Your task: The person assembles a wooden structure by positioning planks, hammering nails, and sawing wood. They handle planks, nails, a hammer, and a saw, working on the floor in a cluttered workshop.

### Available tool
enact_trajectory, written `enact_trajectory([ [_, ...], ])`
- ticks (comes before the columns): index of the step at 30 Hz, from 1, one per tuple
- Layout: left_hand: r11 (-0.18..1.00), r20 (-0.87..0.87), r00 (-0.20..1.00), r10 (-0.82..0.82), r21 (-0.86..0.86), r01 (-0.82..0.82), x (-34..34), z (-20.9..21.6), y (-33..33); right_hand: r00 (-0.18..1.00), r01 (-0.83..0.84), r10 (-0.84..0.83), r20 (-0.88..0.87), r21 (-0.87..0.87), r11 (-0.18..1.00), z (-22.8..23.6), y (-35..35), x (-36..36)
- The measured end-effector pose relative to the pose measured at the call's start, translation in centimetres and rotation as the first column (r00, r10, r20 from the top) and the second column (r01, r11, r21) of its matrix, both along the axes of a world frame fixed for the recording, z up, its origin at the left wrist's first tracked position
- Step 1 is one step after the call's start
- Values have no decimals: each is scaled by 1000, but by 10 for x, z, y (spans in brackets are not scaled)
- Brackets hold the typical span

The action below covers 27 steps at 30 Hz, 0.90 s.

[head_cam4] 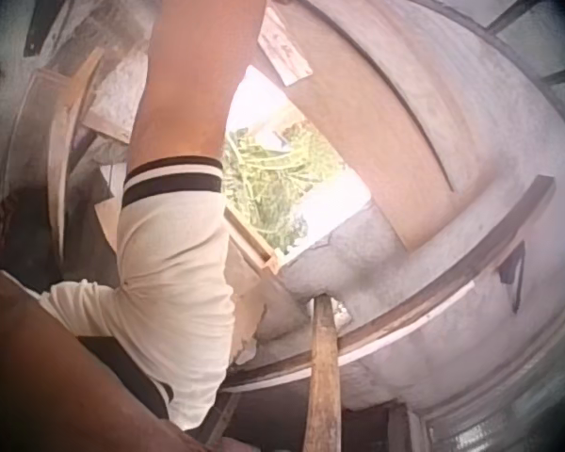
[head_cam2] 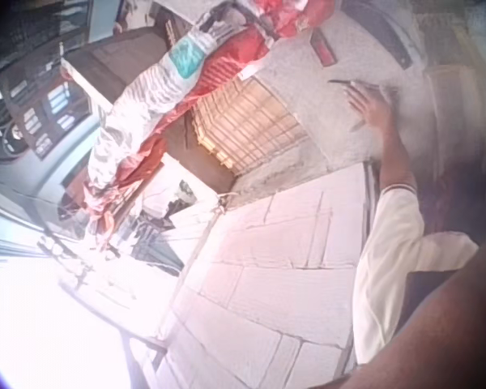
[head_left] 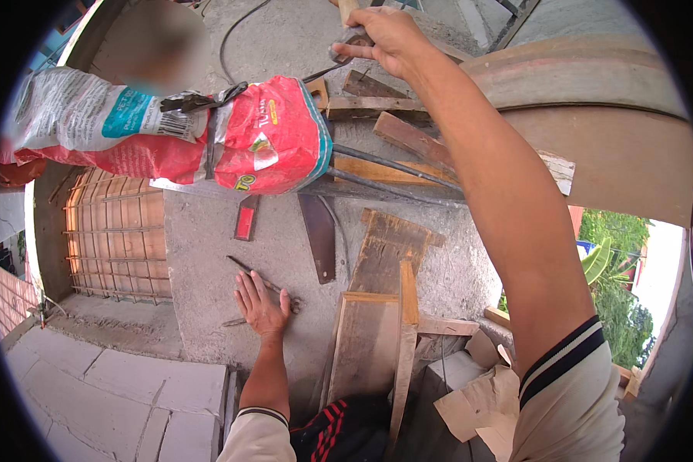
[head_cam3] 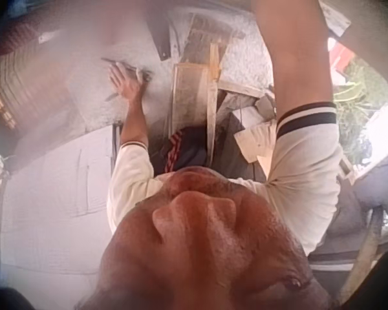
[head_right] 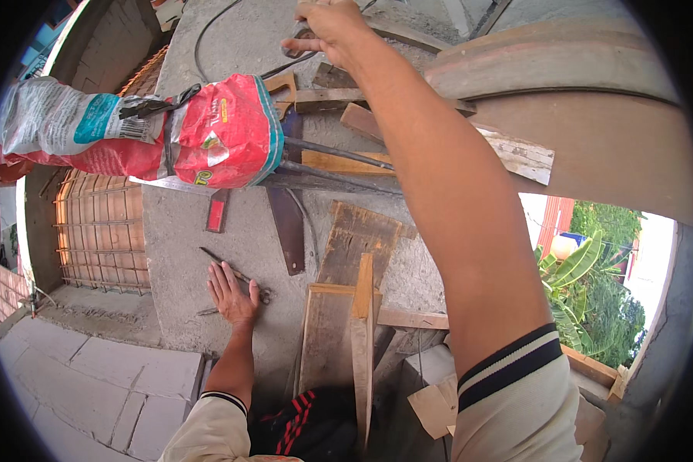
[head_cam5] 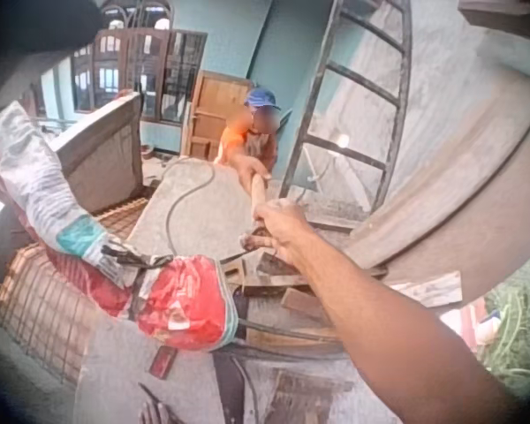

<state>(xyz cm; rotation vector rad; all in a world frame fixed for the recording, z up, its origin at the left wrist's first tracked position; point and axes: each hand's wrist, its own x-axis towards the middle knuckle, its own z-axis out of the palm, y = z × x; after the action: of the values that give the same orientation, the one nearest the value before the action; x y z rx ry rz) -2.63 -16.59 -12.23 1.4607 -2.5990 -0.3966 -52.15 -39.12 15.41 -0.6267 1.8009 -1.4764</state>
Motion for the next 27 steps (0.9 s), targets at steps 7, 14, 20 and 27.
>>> enact_trajectory([
  [7, 1000, 45, 999, -5, 3, 5, -1, 4, 1, 972, 39, -97, -214, -259, 965, 28, 37, 29],
  [14, 998, 0, 1000, -11, -65, 11, -5, 3, 3, 841, 226, -334, -424, -286, 931, 72, 270, 197],
  [20, 996, 30, 999, -10, -83, 12, 0, -8, 7, 709, 408, -267, -653, 70, 910, 98, 516, 419],
  [27, 1000, -162, 986, 25, 22, -22, 8, -16, 6, 466, 880, -614, -637, 408, 244, 157, 728, 765],
])
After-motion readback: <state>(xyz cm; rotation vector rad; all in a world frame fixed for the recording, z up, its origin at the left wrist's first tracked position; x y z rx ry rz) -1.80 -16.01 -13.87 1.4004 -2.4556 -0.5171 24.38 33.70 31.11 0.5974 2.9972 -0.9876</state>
